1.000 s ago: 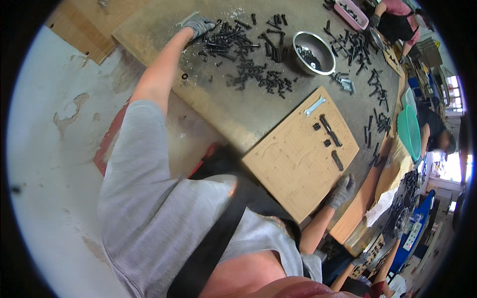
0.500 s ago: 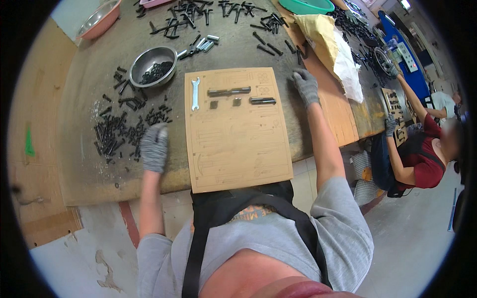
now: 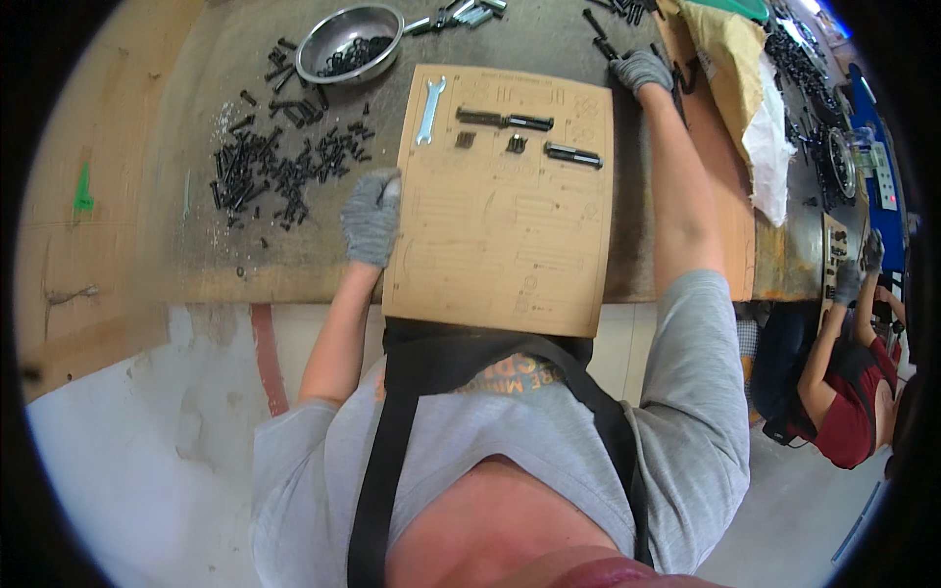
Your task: The person assembles small black mechanical parts on a cardboard template, using a wrench to tighten components. They repeatedly pick up parts, align them, and secure them with the wrench, then place the assembled units on the template.
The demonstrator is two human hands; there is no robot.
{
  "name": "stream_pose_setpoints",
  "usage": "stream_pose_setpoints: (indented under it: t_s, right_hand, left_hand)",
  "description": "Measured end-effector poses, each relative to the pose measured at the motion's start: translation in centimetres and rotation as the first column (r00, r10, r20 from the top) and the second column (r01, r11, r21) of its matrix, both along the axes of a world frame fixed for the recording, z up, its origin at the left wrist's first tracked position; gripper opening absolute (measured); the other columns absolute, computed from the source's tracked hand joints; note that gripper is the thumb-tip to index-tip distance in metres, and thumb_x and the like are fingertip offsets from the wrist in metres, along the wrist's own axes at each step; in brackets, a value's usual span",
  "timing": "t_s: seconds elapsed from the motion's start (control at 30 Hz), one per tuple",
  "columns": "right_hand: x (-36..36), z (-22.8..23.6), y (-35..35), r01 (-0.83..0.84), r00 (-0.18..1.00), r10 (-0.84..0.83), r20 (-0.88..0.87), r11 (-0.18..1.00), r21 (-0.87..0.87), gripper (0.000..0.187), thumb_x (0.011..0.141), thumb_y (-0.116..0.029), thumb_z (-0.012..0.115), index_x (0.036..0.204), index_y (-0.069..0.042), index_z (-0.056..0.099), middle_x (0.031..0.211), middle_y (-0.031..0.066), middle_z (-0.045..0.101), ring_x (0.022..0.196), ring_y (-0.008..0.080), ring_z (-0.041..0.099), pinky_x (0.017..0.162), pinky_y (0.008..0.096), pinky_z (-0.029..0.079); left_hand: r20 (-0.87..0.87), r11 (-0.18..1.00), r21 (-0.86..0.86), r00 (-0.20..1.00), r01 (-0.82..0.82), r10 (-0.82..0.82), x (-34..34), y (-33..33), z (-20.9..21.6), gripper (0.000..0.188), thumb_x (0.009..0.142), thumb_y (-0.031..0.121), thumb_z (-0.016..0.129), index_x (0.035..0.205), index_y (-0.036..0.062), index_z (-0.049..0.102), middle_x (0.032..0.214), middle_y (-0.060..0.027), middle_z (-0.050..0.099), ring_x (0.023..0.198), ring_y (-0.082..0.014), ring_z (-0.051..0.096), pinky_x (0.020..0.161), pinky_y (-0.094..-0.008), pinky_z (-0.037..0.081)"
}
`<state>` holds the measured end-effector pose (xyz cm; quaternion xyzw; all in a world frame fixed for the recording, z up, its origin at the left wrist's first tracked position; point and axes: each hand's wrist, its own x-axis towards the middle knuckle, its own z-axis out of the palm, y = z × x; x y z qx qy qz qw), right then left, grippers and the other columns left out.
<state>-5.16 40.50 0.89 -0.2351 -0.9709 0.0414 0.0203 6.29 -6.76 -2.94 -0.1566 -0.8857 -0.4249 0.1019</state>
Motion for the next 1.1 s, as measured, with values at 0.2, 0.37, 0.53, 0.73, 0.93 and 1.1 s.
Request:
stream_pose_setpoints:
  t_s: [0.2, 0.37, 0.53, 0.73, 0.93, 1.1]
  right_hand:
    - [6.3, 0.6, 0.5, -0.012, 1.0, 0.013, 0.006, 0.992, -0.127, 0.049, 0.078, -0.045, 0.063, 0.104, -0.003, 0.066, 0.094, 0.019, 0.067, 0.089, 0.0298, 0.064, 0.079, 0.037, 0.047]
    - [18.1, 2.9, -6.6, -0.281, 0.946, 0.12, -0.301, 0.767, -0.577, 0.025, 0.082, -0.027, 0.066, 0.087, -0.003, 0.064, 0.08, 0.0162, 0.063, 0.075, 0.0289, 0.06, 0.071, 0.0339, 0.048]
    - [24.2, 3.8, -16.6, -0.596, 0.803, 0.565, -0.189, 0.757, -0.268, 0.02, 0.081, -0.027, 0.063, 0.085, -0.008, 0.062, 0.079, 0.0116, 0.062, 0.072, 0.0307, 0.06, 0.065, 0.0402, 0.047]
    - [24.8, 3.2, -16.7, -0.53, 0.845, 0.455, -0.28, 0.779, -0.336, 0.021, 0.084, -0.03, 0.06, 0.088, -0.01, 0.065, 0.081, 0.0094, 0.062, 0.075, 0.0287, 0.062, 0.067, 0.0398, 0.048]
    - [22.0, 1.3, -14.0, -0.345, 0.916, 0.293, -0.273, 0.924, -0.168, 0.024, 0.081, -0.031, 0.065, 0.097, -0.012, 0.068, 0.094, 0.0074, 0.062, 0.079, 0.0271, 0.062, 0.071, 0.0357, 0.049]
    - [22.9, 0.3, -12.1, -0.311, 0.912, 0.174, -0.37, 0.883, -0.352, 0.028, 0.078, -0.026, 0.069, 0.1, -0.01, 0.067, 0.092, 0.0078, 0.06, 0.079, 0.0239, 0.062, 0.072, 0.0329, 0.049]
  left_hand:
    - [0.101, 0.993, 0.113, 0.994, -0.043, 0.031, 0.1, 0.5, 0.4, 0.017, 0.087, 0.01, 0.059, 0.1, 0.0017, 0.064, 0.094, -0.0114, 0.065, 0.086, -0.0196, 0.062, 0.082, -0.0294, 0.047]
    - [0.059, 0.993, 0.113, 0.998, -0.034, 0.027, 0.0, 0.3, 0.1, 0.016, 0.087, 0.01, 0.06, 0.1, 0.0022, 0.065, 0.093, -0.0096, 0.066, 0.085, -0.0178, 0.061, 0.081, -0.0289, 0.048]
    - [0.042, 0.99, 0.141, 0.999, 0.01, -0.016, 0.0, 0.1, 0.1, 0.016, 0.087, 0.011, 0.06, 0.1, 0.0025, 0.066, 0.092, -0.0097, 0.066, 0.084, -0.0178, 0.061, 0.079, -0.0292, 0.048]
    - [0.045, 0.998, -0.042, 0.998, 0.056, -0.054, -0.7, 1.3, 4.2, 0.021, 0.087, 0.015, 0.06, 0.102, 0.0025, 0.066, 0.097, -0.0122, 0.065, 0.089, -0.0235, 0.061, 0.084, -0.0332, 0.047]
    - [0.247, 0.838, -0.143, 0.839, 0.526, -0.485, -0.8, 11.4, 6.1, 0.04, 0.087, 0.035, 0.055, 0.113, 0.0067, 0.063, 0.111, -0.0144, 0.063, 0.102, -0.0275, 0.061, 0.092, -0.0352, 0.045]
    - [0.296, 0.709, -0.361, 0.795, 0.606, -0.529, -0.5, 16.5, 5.4, 0.035, 0.085, 0.035, 0.061, 0.11, 0.0106, 0.065, 0.104, -0.0118, 0.065, 0.096, -0.0272, 0.062, 0.087, -0.0359, 0.048]
